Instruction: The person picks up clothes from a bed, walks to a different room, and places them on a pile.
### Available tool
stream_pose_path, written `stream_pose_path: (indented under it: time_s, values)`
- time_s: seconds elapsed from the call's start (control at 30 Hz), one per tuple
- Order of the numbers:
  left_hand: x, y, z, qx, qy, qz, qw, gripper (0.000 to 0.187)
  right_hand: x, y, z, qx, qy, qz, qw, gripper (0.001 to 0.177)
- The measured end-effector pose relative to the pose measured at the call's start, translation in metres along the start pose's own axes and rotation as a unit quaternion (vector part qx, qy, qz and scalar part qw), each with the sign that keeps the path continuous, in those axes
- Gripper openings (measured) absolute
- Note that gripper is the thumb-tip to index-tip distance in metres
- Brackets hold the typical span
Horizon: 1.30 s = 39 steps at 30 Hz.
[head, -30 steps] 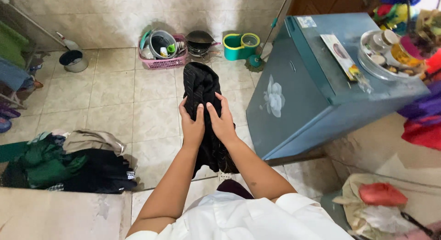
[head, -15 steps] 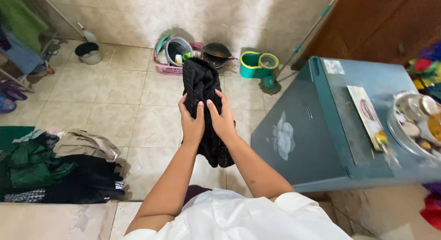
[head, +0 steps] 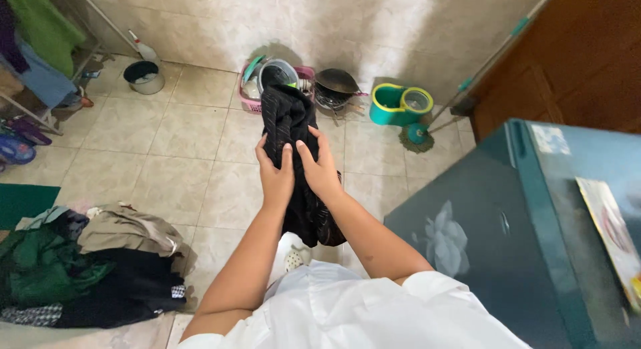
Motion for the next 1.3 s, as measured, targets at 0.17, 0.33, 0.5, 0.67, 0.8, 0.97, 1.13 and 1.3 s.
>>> stream_pose_path:
  time_s: [0.17,0.33,0.5,0.67,0.8,0.97,1.13,1.3]
  values:
    - [0.095,-0.021,0.008,-0.010,0.031,-0.010,0.999,0.054,0.080,0.066,-0.006,0.031,-0.020,0.031,0.999,0.044]
    - [0.166,-0.039,0.033,-0.004,0.064,-0.015,0.998,0.053,0.141,0.117,-0.024,0.055,-0.041,0.046,0.997,0.043]
    - [0.222,-0.058,0.059,0.025,0.047,-0.047,0.997,0.055,0.189,0.158,-0.040,0.027,0.024,0.064,0.997,0.046]
    - [0.283,-0.082,0.084,0.031,0.024,-0.108,0.993,0.056,0.245,0.211,-0.054,0.027,-0.012,0.109,0.994,0.046]
    - [0.336,-0.097,0.095,0.023,0.043,-0.139,0.989,0.055,0.295,0.253,-0.063,0.031,-0.054,0.136,0.989,0.046]
    - [0.417,-0.101,0.103,0.034,0.066,-0.171,0.983,0.055,0.372,0.300,-0.070,0.054,-0.050,0.176,0.982,0.046]
    - [0.480,-0.114,0.108,0.063,0.086,-0.220,0.970,0.055,0.433,0.351,-0.074,0.092,-0.017,0.223,0.970,0.047]
    - [0.517,-0.157,0.129,0.070,0.099,-0.276,0.953,0.054,0.460,0.412,-0.083,0.081,-0.059,0.269,0.958,0.046]
Point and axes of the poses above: each hand's wrist, its own x-axis towards the middle knuckle, its own y-axis out of the palm, z = x × y, the point moved 4 cm from there along x, towards the middle knuckle, and after that the axes turned 12 degrees about -x, right-handed, at the moved point
